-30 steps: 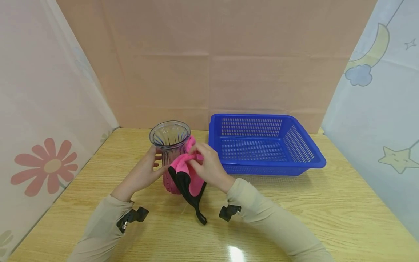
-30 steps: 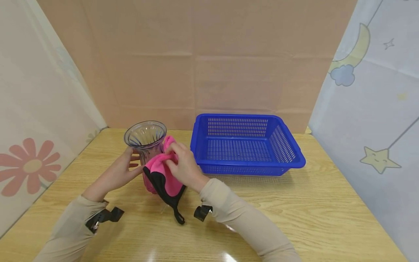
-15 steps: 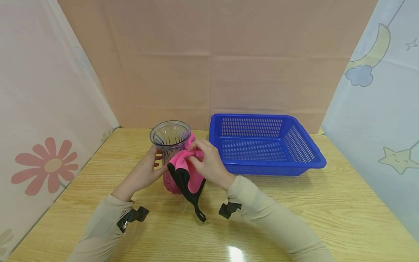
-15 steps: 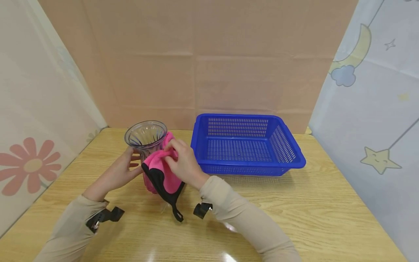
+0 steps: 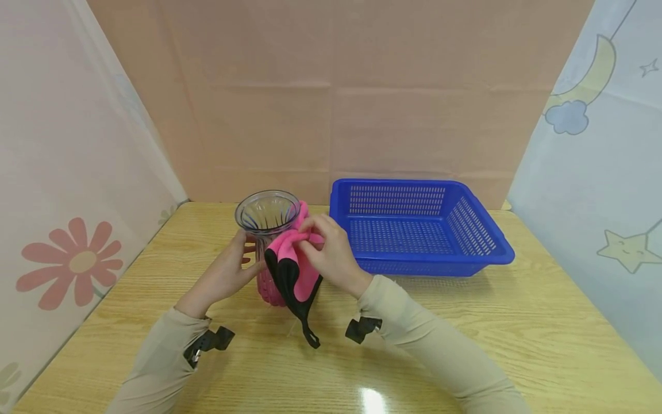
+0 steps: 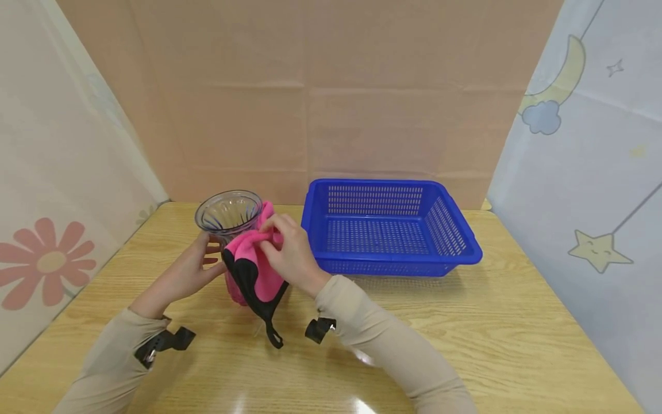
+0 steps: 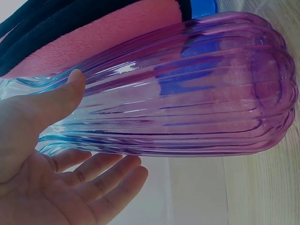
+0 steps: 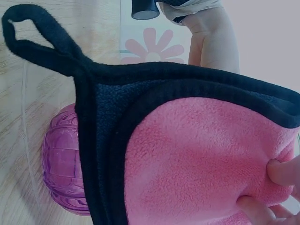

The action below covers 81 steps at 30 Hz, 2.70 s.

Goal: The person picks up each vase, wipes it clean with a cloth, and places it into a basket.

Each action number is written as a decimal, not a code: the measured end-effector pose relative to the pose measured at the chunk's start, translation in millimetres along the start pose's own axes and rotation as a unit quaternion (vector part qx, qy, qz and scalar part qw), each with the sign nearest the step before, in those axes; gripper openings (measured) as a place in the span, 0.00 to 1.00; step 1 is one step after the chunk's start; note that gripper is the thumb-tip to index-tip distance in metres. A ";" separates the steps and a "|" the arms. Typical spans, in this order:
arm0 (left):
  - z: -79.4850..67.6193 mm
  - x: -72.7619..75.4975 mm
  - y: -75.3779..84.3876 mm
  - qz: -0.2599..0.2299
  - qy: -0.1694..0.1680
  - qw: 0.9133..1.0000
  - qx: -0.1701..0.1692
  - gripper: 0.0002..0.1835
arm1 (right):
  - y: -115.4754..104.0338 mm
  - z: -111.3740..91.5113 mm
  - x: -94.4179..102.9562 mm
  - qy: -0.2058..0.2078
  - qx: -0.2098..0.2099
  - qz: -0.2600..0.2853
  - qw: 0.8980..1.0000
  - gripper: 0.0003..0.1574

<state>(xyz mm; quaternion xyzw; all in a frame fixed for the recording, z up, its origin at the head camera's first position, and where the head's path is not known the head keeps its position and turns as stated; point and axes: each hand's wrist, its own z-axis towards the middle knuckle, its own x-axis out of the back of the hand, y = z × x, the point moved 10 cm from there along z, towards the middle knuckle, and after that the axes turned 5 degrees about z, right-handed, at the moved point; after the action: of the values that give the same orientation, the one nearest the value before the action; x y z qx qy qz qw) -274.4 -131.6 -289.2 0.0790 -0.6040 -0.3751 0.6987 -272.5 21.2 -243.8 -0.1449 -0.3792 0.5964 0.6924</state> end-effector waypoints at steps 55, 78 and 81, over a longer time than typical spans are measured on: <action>2.4 -2.1 -6.5 -0.028 -0.044 0.998 -0.033 0.36 | 0.5 3.0 12.7 0.019 -0.031 0.109 0.993 0.07; 0.5 -1.1 -3.6 -0.034 -0.052 0.998 -0.029 0.35 | 5.8 0.2 1.3 0.005 -0.034 0.090 0.995 0.08; 0.4 -1.2 -4.4 -0.033 -0.051 0.998 -0.028 0.35 | 7.8 -0.6 -1.1 0.000 -0.034 0.091 0.995 0.07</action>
<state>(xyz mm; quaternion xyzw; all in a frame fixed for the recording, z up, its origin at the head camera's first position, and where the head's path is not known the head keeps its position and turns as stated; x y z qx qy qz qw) -276.6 -133.8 -292.5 0.0600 -0.6254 -0.4180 0.6562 -277.7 22.3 -249.7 -0.2026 -0.3847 0.6438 0.6297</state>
